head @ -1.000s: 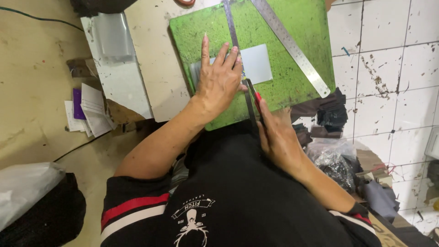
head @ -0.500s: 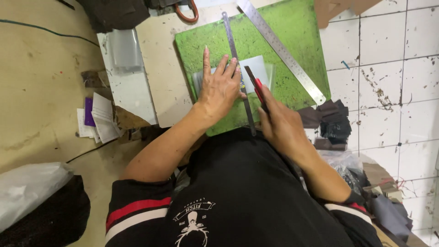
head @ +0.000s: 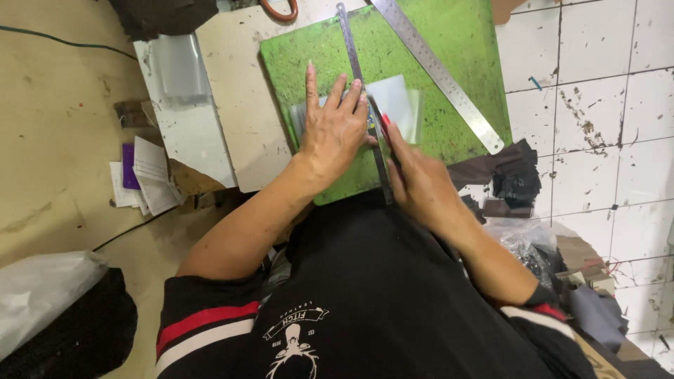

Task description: Cutting small rectangular pieces of material using a ruler and a utility knife on a cutting mat.

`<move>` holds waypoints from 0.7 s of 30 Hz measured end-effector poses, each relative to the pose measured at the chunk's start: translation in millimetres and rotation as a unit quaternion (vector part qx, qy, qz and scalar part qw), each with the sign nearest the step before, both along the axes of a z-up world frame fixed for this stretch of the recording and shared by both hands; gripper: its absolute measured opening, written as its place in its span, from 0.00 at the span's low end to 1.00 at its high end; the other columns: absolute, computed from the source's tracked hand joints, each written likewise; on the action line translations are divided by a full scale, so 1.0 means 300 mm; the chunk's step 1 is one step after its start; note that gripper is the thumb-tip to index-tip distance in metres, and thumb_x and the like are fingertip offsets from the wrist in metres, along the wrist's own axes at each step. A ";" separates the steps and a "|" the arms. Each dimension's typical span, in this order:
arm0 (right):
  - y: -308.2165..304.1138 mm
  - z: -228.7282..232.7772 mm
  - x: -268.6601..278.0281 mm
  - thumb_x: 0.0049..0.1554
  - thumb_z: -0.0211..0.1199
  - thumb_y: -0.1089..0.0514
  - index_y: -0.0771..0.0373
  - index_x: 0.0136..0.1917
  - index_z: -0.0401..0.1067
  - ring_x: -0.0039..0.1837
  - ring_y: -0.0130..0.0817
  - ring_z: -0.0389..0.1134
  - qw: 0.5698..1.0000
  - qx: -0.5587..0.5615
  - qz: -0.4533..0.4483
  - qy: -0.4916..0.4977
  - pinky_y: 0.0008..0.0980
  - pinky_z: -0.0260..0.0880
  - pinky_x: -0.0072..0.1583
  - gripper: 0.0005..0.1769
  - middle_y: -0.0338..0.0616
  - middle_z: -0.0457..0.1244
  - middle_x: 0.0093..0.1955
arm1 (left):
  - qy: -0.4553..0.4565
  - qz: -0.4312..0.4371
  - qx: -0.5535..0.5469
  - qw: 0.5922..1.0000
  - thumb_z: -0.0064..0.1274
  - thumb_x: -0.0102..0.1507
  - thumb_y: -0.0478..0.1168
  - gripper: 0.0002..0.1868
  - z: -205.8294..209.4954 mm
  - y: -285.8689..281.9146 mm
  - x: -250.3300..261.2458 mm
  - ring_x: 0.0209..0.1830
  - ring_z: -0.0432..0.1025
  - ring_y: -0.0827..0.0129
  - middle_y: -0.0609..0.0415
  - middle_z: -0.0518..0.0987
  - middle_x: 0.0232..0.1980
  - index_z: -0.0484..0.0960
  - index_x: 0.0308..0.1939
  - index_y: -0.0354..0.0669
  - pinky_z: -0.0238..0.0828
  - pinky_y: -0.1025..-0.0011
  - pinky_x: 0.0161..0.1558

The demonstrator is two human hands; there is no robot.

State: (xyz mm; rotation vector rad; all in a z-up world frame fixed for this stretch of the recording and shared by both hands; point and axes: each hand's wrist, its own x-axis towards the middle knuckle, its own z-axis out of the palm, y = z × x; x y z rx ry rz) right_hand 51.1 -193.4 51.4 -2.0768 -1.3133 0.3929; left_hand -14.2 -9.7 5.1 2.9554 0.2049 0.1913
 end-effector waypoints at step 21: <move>0.004 0.005 0.043 0.65 0.56 0.57 0.65 0.80 0.58 0.44 0.66 0.72 0.996 -0.067 -0.039 -0.042 0.59 0.68 0.42 0.32 0.65 0.68 0.43 | -0.031 0.010 0.004 0.999 0.74 0.46 0.61 0.42 -0.035 -0.014 0.000 0.68 0.70 0.43 0.39 0.81 0.61 0.84 0.55 0.37 0.23 0.22 0.73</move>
